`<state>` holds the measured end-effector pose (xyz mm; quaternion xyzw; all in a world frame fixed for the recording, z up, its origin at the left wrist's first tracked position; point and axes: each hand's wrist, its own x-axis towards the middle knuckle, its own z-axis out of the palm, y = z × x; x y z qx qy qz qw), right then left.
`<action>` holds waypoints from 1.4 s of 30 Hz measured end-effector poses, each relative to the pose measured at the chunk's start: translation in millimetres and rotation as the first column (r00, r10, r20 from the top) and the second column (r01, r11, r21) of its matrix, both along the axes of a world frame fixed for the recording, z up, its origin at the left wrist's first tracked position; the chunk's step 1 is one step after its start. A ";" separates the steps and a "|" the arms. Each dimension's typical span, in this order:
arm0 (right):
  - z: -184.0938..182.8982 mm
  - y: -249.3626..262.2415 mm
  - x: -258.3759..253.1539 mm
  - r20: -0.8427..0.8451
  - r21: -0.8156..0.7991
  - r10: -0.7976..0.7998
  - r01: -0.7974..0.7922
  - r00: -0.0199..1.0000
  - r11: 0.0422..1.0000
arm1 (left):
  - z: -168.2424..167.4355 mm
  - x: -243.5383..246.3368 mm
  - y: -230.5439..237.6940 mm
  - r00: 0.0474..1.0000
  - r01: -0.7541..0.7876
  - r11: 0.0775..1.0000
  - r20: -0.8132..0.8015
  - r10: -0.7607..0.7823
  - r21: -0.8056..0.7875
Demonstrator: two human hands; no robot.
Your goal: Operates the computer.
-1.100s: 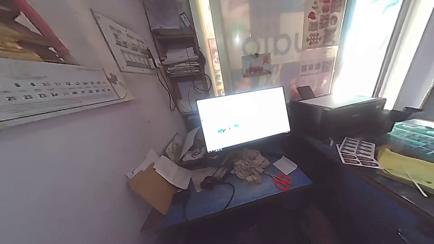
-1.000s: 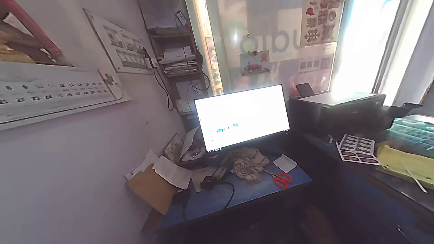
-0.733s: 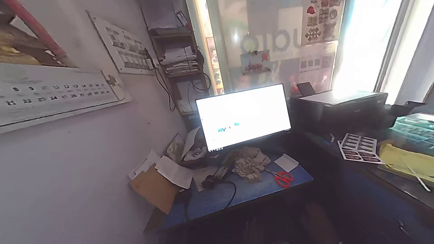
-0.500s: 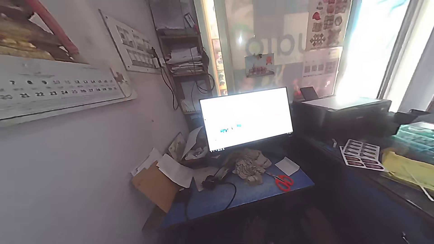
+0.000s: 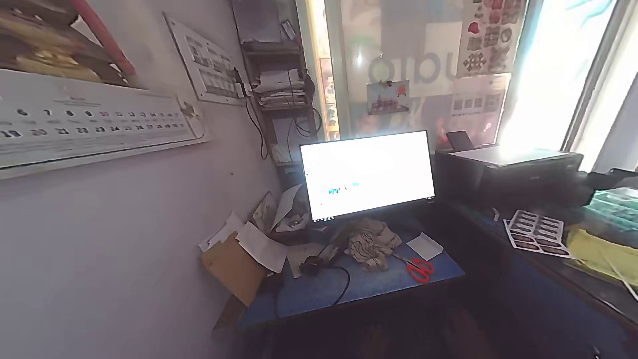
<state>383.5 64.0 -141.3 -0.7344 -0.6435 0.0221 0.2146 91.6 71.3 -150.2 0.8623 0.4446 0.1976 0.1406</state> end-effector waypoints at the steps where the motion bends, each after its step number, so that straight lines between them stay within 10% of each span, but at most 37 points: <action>1: -0.8 0.1 0.1 -0.006 0.001 -0.001 0.001 1.000 1.000 | -4.9 -0.2 1.2 1.000 -0.001 1.000 0.000 0.001 0.009; 42: -16.6 1.1 8.6 0.078 0.055 0.003 -0.007 0.997 0.998 | -16.6 -1.9 4.2 1.000 0.004 1.000 -0.012 -0.003 0.011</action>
